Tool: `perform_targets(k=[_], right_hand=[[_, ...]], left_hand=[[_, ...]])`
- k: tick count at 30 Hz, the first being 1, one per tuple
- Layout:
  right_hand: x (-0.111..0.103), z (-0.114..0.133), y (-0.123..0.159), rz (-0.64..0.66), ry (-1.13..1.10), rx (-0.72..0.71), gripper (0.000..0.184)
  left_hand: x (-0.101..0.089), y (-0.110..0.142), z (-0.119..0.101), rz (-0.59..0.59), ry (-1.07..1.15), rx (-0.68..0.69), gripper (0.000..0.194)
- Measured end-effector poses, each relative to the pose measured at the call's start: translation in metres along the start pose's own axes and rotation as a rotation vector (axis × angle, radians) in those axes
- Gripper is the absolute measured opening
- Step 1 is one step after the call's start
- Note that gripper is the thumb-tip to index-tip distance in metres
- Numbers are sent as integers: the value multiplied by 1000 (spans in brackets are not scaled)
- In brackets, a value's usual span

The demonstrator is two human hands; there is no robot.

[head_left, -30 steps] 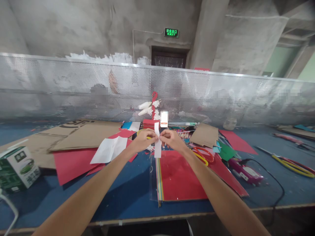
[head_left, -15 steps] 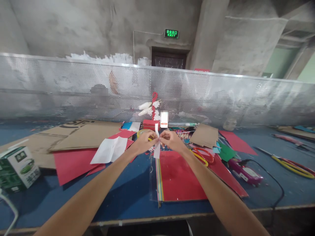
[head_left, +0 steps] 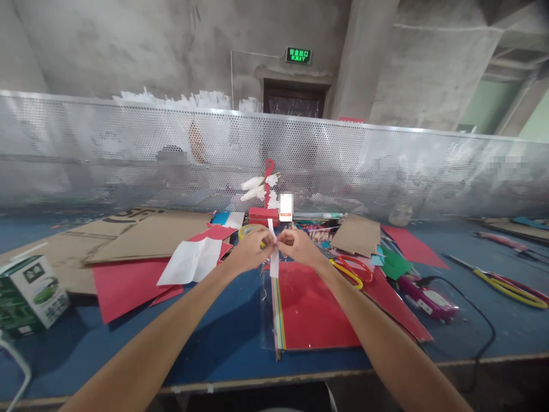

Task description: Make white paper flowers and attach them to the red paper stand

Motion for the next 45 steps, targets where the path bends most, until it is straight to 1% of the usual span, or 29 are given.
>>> perform_targets(k=[7,10,17,22,28,30,34,36,39,45], right_hand=[[-2,-3,0,58,-141,108,12],[-1,-5,-2,80,-186,114,14],[-2,-4,-2,105,-237,120,17],[-1,-3,-1,119,-274,132,18],[0,-1,0,155,-317,145,18],[1,-1,0,171,-324,141,19],[2,0,0,167,-298,115,24],[2,0,0,150,-274,100,24],[1,-1,-1,131,-256,93,22],[-1,-2,-1,104,-239,101,17]], left_hand=[[0,-4,10,-30,213,-50,16],[1,-4,13,-27,268,-49,16],[5,-1,21,-29,377,-106,24],[7,0,21,-43,458,-155,25],[8,1,16,-54,635,-227,23],[7,0,16,-47,616,-212,22],[4,-2,18,-19,428,-135,20],[4,-3,18,-14,376,-110,19],[5,-3,20,-9,374,-114,18],[7,0,22,-15,412,-176,18]])
Point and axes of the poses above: each hand's wrist, its own y-axis away from the middle knuckle, its own x-axis out of the palm, z = x × y, the point moved 8 cm from there along -y, towards the middle knuckle, and after that the axes turned 15 degrees about x, right-handed, at the moved point
